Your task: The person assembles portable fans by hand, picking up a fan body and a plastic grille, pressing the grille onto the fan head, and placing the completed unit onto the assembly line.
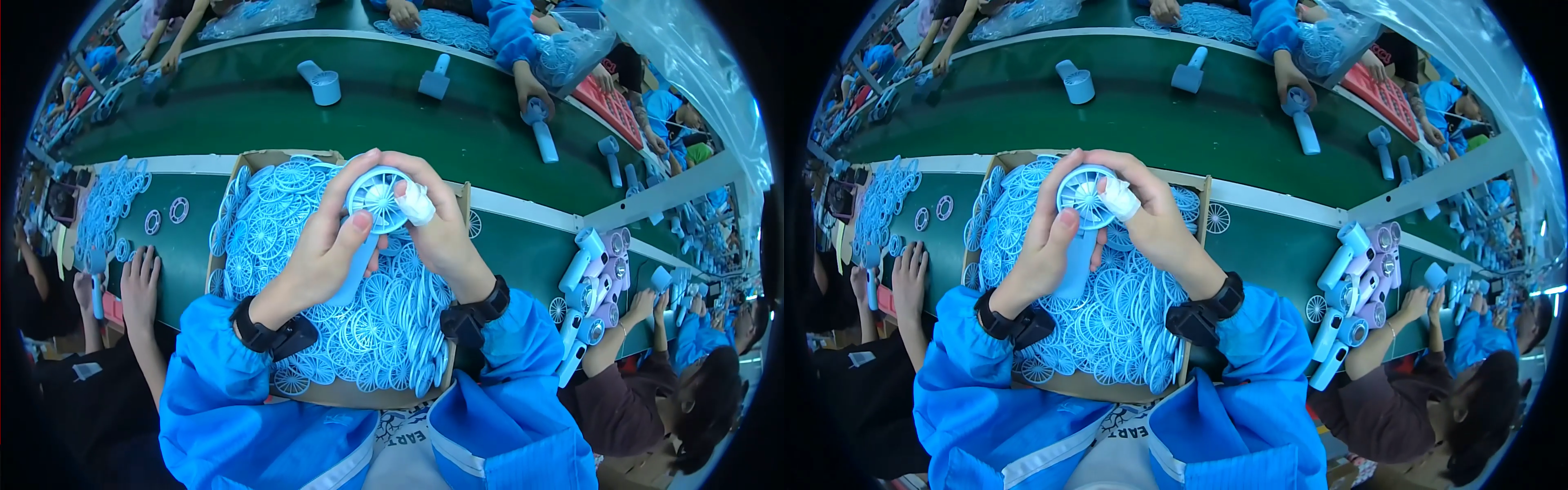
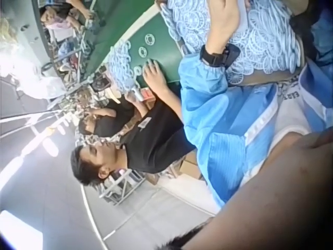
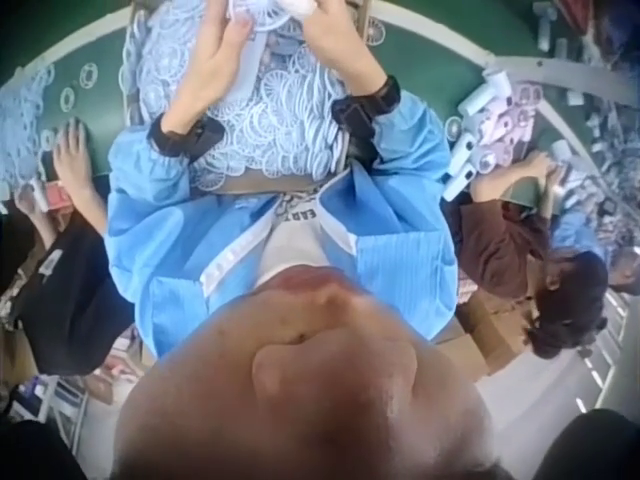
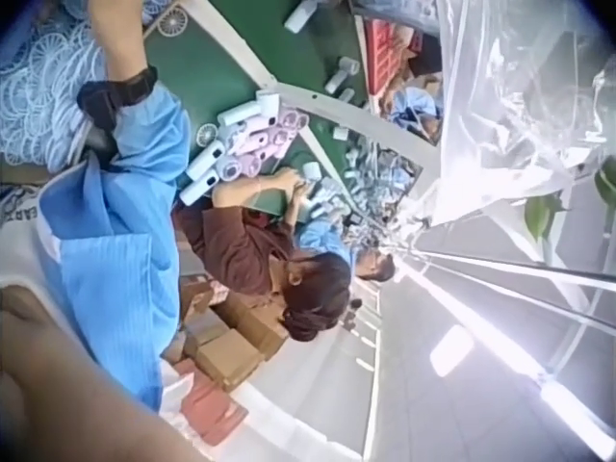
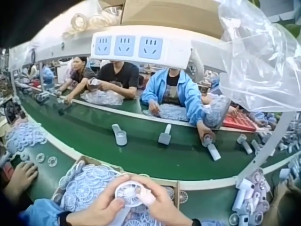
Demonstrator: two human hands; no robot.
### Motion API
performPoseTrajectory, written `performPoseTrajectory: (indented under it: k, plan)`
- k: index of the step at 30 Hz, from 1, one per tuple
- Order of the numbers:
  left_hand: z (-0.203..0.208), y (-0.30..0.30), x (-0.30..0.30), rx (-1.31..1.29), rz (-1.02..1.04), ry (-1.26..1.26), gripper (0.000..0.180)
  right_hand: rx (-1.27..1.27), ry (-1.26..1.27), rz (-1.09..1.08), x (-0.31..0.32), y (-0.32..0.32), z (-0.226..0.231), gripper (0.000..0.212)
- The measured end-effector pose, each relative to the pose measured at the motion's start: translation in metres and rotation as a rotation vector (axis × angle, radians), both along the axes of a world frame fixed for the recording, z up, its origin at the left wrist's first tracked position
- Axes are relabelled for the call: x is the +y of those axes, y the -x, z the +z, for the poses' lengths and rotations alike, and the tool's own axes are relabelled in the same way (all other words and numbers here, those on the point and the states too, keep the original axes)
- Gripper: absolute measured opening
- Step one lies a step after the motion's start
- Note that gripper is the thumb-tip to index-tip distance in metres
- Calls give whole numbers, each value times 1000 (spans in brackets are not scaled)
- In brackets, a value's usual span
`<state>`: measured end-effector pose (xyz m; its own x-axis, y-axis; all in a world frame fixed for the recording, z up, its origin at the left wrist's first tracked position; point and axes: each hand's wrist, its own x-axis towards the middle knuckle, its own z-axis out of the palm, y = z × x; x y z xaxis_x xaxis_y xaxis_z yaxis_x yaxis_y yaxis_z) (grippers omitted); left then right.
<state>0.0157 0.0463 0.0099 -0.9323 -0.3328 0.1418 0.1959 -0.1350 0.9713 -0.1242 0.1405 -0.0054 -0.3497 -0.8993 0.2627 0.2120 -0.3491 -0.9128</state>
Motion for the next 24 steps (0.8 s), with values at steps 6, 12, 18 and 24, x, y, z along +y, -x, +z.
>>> performPoseTrajectory:
  k: [6, 12, 18, 24]
  plan:
    - [5, 3, -2, -117, 33, 17, 59, -43, -83, -22, 2, -1, 3, 48]
    - [2, 11, -38, -28, 373, -335, 54, -65, -202, -192, -1, 42, -3, 41]
    - [-2, 10, -42, 24, 192, 66, 42, -39, -280, -428, 10, 107, -29, 35]
    - [-8, 6, -38, -380, -12, 688, 29, -43, -288, -684, 52, 184, -90, 28]
